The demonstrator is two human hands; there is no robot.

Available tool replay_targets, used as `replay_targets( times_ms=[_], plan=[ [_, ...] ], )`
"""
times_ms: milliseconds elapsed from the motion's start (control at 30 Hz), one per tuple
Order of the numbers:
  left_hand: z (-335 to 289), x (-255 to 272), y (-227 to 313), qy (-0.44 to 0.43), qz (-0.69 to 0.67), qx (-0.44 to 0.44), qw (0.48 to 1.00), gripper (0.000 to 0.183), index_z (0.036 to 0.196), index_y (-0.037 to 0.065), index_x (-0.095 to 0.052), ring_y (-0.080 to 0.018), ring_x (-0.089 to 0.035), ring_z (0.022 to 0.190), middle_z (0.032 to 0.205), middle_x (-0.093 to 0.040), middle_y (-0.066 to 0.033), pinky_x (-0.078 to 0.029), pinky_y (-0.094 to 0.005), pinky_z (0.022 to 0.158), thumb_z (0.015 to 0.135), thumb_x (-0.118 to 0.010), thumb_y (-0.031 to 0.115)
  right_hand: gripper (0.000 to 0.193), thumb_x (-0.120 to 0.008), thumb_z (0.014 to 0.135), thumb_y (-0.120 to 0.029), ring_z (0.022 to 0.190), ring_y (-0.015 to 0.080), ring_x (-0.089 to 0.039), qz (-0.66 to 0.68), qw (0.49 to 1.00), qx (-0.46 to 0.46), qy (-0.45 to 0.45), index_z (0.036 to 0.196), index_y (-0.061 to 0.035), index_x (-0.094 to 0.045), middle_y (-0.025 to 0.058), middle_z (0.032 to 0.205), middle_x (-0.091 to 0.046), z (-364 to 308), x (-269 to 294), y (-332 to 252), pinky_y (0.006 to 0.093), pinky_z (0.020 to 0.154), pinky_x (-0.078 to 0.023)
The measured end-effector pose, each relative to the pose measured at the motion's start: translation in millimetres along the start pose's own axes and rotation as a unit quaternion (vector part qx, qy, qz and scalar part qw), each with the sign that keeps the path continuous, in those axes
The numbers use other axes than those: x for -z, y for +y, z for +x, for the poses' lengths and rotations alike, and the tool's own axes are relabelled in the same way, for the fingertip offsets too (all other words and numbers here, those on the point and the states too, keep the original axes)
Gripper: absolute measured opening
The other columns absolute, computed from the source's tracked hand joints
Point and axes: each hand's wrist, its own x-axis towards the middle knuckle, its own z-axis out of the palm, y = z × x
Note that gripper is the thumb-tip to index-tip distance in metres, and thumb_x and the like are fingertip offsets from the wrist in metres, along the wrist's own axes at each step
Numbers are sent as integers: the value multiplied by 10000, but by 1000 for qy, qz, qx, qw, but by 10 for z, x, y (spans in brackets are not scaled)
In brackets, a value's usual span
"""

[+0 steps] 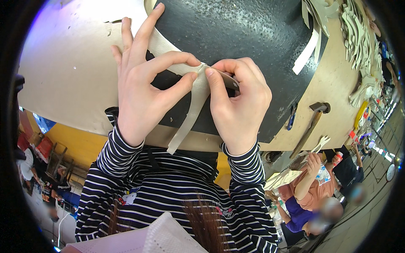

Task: The person repeatedly files the edges of white plastic pieces on a black mat, then taps them with a hammer. The person handles multiple pieces one at a time, filing and tapping each before setting it aside.

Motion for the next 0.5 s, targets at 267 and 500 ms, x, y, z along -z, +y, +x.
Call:
replay_targets(
  times_ms=[267, 500],
  plan=[
    [5, -2, -6, 1, -2, 1, 1000, 150, 911, 234, -793, -473, -210, 1488, 1559, -400, -90, -48, -728, 1133, 760, -796, 234, 70, -732, 810, -4, 653, 176, -608, 5, 1000, -6, 13, 838, 20, -672, 84, 769, -634, -8, -26, -6, 284, 602, -460],
    [7, -20, 0, -2, -1, 5, 1000, 141, 898, 238, -794, -473, -204, 1490, 1561, -403, -76, -39, -738, 1129, 757, -797, 238, 67, -731, 805, 7, 644, 167, -604, 1, 1000, -8, 15, 835, 16, -673, 81, 760, -626, -2, -30, 0, 278, 591, -455]
  ],
)
